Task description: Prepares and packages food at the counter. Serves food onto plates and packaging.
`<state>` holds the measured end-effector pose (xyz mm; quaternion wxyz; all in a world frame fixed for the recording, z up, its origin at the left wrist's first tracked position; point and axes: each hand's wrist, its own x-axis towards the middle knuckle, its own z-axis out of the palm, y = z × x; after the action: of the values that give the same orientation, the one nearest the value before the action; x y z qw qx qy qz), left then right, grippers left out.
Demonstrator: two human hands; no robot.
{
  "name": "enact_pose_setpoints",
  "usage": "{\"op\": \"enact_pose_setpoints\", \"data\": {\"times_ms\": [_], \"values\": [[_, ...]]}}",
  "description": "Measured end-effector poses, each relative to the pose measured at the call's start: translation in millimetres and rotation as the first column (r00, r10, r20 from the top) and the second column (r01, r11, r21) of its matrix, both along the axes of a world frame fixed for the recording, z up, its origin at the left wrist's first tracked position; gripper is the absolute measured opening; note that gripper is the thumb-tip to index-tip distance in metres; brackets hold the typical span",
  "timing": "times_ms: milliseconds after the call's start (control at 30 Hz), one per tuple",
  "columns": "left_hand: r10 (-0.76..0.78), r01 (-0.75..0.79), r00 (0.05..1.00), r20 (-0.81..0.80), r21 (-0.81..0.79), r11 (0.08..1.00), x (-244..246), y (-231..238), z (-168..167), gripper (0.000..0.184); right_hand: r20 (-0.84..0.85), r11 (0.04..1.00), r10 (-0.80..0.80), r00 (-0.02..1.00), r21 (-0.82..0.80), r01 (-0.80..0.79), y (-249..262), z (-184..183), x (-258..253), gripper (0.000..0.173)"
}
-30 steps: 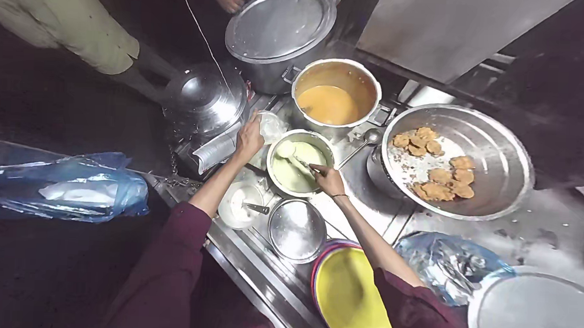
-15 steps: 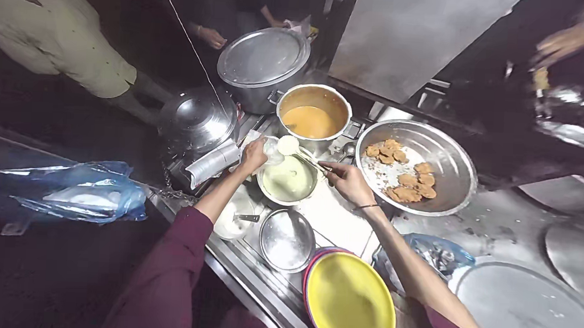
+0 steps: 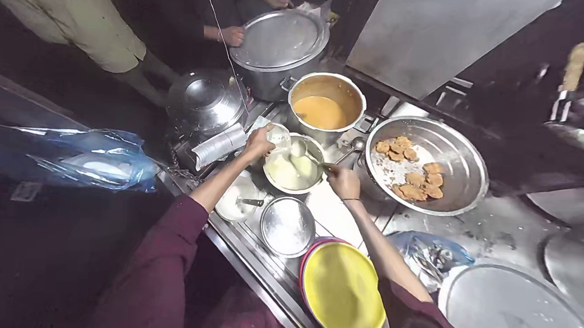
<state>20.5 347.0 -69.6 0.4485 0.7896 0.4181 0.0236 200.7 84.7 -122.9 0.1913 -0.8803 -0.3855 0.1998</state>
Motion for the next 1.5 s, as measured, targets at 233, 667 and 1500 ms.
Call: {"op": "enact_pose_setpoints", "data": {"times_ms": [233,667,1500], "values": [[-0.023,0.030,0.999,-0.039,0.190,0.981,-4,12,16,0.083,0.145,0.806,0.554,0.819,-0.339,-0.485,71,-50,-17,0.039],[-0.019,0.038,0.998,-0.061,0.323,0.946,-12,45,28,0.079,-0.447,1.000,0.012,0.895,-0.007,-0.017,53,-75,-4,0.028],[-0.114,0.113,0.993,0.037,0.033,0.993,28,-16,22,0.083,0.253,0.894,0.011,0.967,0.430,-0.123,-29,68,0,0.035]]}}
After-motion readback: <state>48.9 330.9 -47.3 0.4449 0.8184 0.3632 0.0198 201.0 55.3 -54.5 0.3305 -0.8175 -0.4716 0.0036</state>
